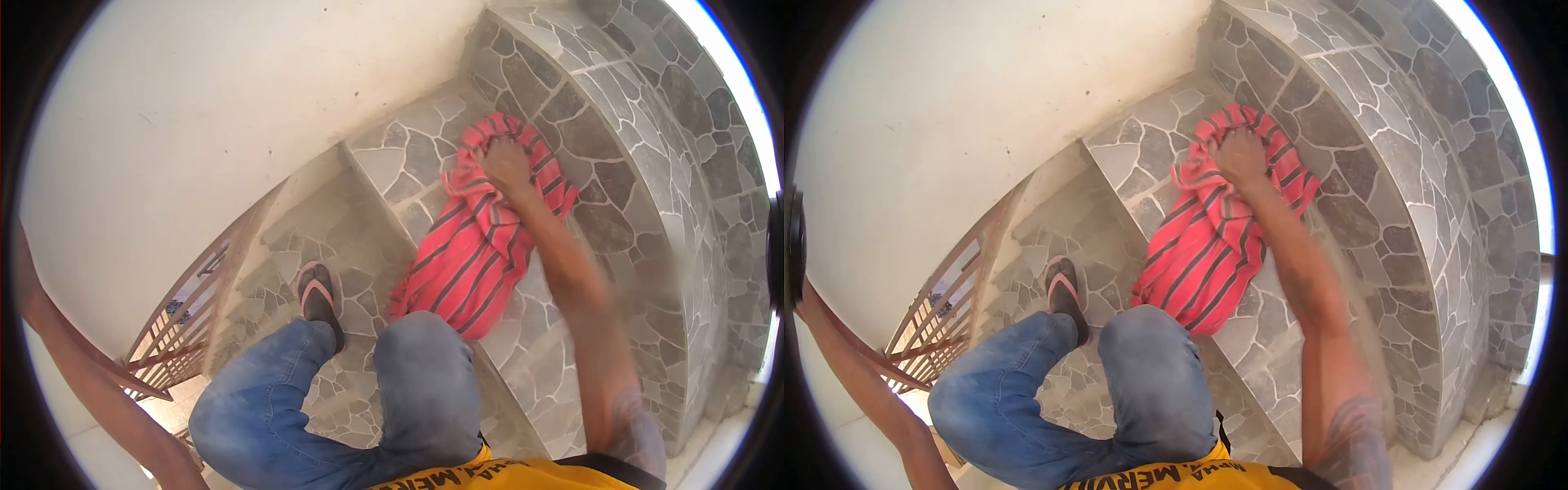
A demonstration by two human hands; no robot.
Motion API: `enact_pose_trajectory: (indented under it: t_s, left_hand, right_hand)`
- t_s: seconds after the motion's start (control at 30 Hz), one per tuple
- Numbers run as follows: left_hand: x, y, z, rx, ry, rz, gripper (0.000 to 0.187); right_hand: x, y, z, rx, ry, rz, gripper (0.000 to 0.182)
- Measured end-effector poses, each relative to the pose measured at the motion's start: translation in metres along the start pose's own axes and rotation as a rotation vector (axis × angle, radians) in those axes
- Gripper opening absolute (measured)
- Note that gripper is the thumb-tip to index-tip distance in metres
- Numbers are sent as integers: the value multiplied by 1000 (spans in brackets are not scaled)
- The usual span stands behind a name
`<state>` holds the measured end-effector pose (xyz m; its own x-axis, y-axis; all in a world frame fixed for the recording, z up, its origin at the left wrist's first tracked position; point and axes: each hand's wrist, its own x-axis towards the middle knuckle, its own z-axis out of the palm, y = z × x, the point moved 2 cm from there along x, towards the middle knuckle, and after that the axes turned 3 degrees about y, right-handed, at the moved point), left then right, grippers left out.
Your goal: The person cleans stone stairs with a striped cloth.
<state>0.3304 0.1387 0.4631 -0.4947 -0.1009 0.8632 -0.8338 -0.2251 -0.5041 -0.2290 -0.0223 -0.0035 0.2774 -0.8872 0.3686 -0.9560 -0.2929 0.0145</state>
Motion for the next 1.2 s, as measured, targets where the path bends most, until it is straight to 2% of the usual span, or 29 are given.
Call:
enact_pose_trajectory:
  t_s: [0.07, 0.13, 0.2, 0.27, 0.37, 0.57, 0.63, 0.7, 0.73, 0.77, 0.83, 0.87, 0.9, 0.97, 1.07, 1.13, 1.2]
  left_hand:
    - [-1, 0, 1, 26, 6, 19, 76]
    - [-2, -2, 0, 32, 7, -1, 77]
    - [0, 1, -2, -16, -16, -46, 77]
    - [0, 4, -2, -8, -12, -11, 77]
    - [-1, 6, -1, 14, -1, -28, 77]
    - [1, 9, -3, -25, -23, -58, 75]
    - [5, 17, -8, -30, -32, -88, 74]
    - [4, 21, -8, -29, -50, -145, 75]
    - [10, -8, 11, 189, -122, -373, 74]
    - [18, -57, 42, 407, -200, -601, 74]
    - [15, -57, 44, 433, -205, -567, 74]
    - [9, -14, 12, 240, -124, -307, 74]
    - [5, 12, -7, 48, -36, -51, 74]
    - [3, 12, -4, 22, -38, -85, 74]
    - [5, 21, -7, 21, -79, -178, 77]
    - [5, 49, -14, -74, -122, -268, 79]
    - [8, 89, -21, -264, -115, -351, 82]
  right_hand:
    - [-19, -35, -6, -148, 173, -59, 43]
    - [-36, -71, -6, -8, 590, -152, 44]
    - [-41, -62, -5, 54, 473, -108, 45]
    - [-11, 3, -12, 12, -128, 48, 45]
    - [-3, -19, -5, -95, 0, 150, 46]
    - [-39, -22, 5, 435, 153, 42, 50]
    - [-6, -18, 6, 209, 185, 133, 48]
    - [-8, -38, -11, 74, 163, 85, 46]
    - [-36, -76, -20, 62, 137, -9, 45]
    - [-43, -84, -20, 39, 102, -125, 45]
    - [-60, -76, -8, -4, 30, -375, 44]
    - [-64, -64, 1, -23, -8, -508, 44]
    - [-33, -36, 5, 426, 201, 110, 44]
    - [10, 5, 22, -148, 325, -4, 43]
    - [5, -31, 17, 31, 164, 131, 43]
    - [-32, -89, -26, 130, 189, -20, 42]
    - [-67, -103, -68, 280, 273, -184, 42]
